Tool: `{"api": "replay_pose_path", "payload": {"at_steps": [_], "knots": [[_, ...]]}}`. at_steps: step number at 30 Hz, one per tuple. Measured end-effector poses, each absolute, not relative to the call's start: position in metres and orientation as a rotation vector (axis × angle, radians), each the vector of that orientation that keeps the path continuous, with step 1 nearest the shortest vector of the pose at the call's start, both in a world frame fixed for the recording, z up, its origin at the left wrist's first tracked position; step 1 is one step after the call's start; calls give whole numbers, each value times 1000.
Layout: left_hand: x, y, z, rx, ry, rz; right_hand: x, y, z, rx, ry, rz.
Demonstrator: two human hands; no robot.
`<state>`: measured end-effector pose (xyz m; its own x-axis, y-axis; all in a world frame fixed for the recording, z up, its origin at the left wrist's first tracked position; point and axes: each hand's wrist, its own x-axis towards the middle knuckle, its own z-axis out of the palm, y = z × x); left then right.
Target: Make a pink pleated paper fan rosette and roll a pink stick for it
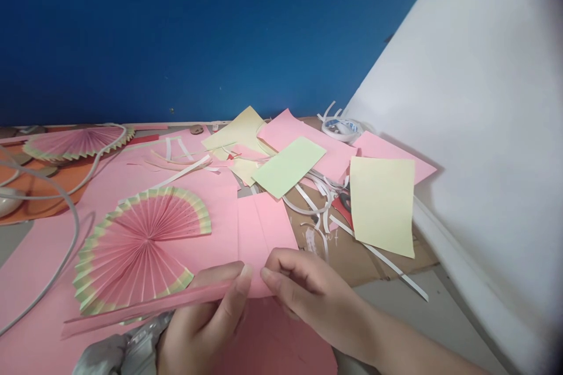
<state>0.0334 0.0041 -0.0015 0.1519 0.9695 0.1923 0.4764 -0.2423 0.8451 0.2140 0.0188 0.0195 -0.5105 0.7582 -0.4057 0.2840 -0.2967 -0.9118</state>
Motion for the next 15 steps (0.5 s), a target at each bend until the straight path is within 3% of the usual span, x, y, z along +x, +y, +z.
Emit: {"api": "replay_pose_path", "payload": {"at_steps": [15], "knots": [[39, -4, -5, 1472, 1254, 860, 211, 16, 24, -1237, -1626, 1750]]}}
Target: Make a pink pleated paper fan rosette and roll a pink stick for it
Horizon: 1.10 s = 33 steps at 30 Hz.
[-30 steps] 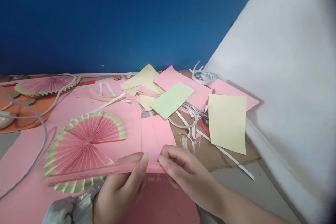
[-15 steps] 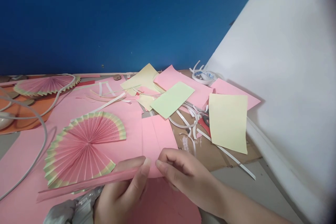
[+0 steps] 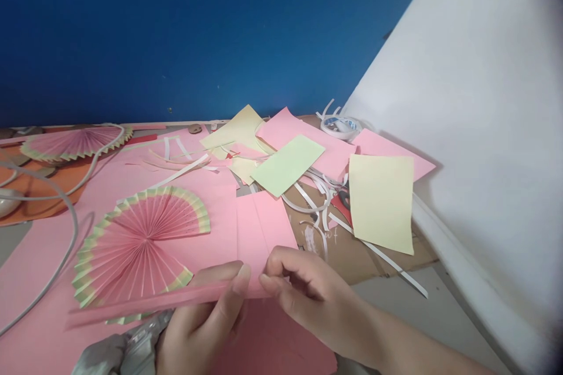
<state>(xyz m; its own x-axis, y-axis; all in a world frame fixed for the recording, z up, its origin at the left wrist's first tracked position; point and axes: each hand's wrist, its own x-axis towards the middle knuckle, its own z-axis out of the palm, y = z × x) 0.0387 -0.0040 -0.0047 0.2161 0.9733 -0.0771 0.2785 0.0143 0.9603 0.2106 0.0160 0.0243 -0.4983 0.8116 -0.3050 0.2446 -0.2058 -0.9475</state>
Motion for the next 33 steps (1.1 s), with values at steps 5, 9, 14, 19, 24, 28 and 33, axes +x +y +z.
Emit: {"api": "replay_pose_path", "payload": {"at_steps": [5, 9, 14, 19, 24, 28, 33], "knots": [[39, -2, -9, 1413, 1110, 766, 210, 15, 21, -1209, -1614, 1840], [38, 0, -8, 1439, 1135, 750, 211, 16, 21, -1208, -1582, 1859], [37, 3, -6, 1461, 1136, 713, 213, 18, 21, -1199, -1631, 1839], [37, 1, -6, 1420, 1131, 736, 212, 22, 25, -1240, -1657, 1868], [37, 0, -5, 1388, 1128, 751, 213, 25, 27, -1251, -1608, 1935], [38, 2, -4, 1388, 1140, 750, 215, 25, 24, -1252, -1533, 1994], [38, 2, -5, 1375, 1141, 757, 217, 25, 29, -1259, -1526, 2023]]}}
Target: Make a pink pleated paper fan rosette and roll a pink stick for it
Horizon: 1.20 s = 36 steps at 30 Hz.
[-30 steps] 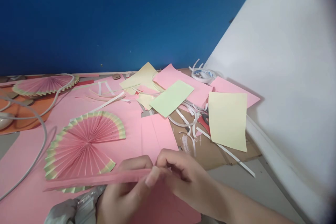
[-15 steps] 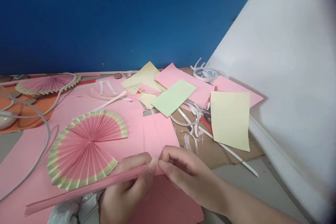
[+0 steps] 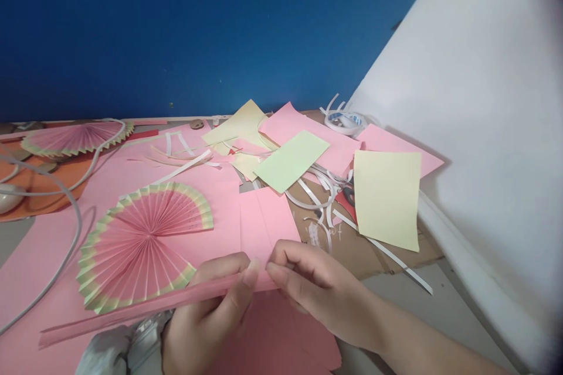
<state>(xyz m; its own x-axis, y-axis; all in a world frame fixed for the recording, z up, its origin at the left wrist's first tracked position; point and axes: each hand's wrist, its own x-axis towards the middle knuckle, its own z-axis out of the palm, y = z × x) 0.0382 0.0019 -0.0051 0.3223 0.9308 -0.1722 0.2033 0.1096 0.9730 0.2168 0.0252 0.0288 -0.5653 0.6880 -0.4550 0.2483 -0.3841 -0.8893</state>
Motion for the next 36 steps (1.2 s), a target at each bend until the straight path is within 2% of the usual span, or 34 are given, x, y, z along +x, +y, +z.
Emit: {"api": "replay_pose_path", "payload": {"at_steps": [6, 12, 18, 24, 32, 36], "knots": [[36, 1, -9, 1379, 1182, 759, 216, 22, 29, -1300, -1510, 1981], [36, 0, -10, 1426, 1225, 767, 220, 26, 22, -1122, -1512, 1905], [41, 2, -7, 1369, 1082, 637, 213, 22, 20, -1236, -1494, 1991], [43, 2, -4, 1309, 1089, 694, 211, 21, 19, -1172, -1387, 2082], [40, -3, -5, 1320, 1147, 756, 216, 25, 29, -1277, -1609, 1910], [39, -3, -5, 1256, 1301, 878, 223, 30, 26, -1328, -1566, 1712]]}}
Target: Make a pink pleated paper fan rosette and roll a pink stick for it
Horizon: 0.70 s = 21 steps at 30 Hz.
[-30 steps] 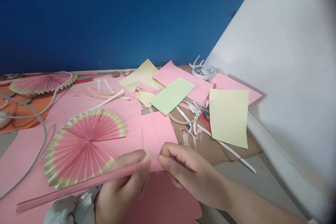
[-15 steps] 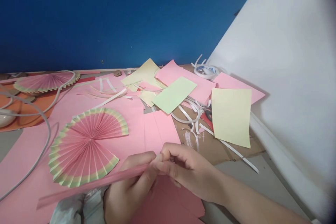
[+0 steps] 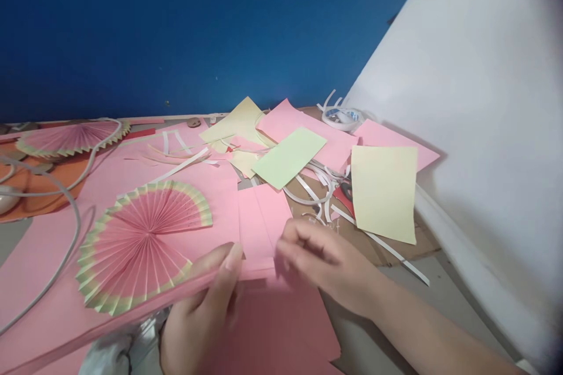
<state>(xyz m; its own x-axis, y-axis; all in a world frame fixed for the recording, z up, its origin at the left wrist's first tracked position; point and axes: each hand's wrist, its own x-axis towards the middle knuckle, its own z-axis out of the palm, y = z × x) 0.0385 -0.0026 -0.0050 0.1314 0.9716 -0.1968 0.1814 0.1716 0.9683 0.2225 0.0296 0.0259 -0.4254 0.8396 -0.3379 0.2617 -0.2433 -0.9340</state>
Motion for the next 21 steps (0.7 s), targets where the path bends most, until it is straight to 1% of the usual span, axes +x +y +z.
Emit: {"api": "replay_pose_path", "payload": {"at_steps": [1, 3, 7, 9, 13, 16, 21], "knots": [[38, -2, -6, 1263, 1311, 877, 224, 30, 24, -1313, -1526, 1656], [38, -1, -7, 1311, 1267, 816, 225, 31, 22, -1235, -1491, 1651], [39, 1, -10, 1349, 1130, 733, 218, 27, 24, -1198, -1708, 1864], [41, 1, -9, 1333, 1097, 722, 215, 25, 27, -1220, -1769, 1890], [39, 1, -4, 1316, 1135, 690, 214, 24, 26, -1232, -1688, 1809], [36, 0, -1, 1312, 1183, 687, 217, 26, 21, -1153, -1638, 1760], [31, -1, -5, 1329, 1181, 803, 223, 27, 12, -1050, -1538, 1668]]}}
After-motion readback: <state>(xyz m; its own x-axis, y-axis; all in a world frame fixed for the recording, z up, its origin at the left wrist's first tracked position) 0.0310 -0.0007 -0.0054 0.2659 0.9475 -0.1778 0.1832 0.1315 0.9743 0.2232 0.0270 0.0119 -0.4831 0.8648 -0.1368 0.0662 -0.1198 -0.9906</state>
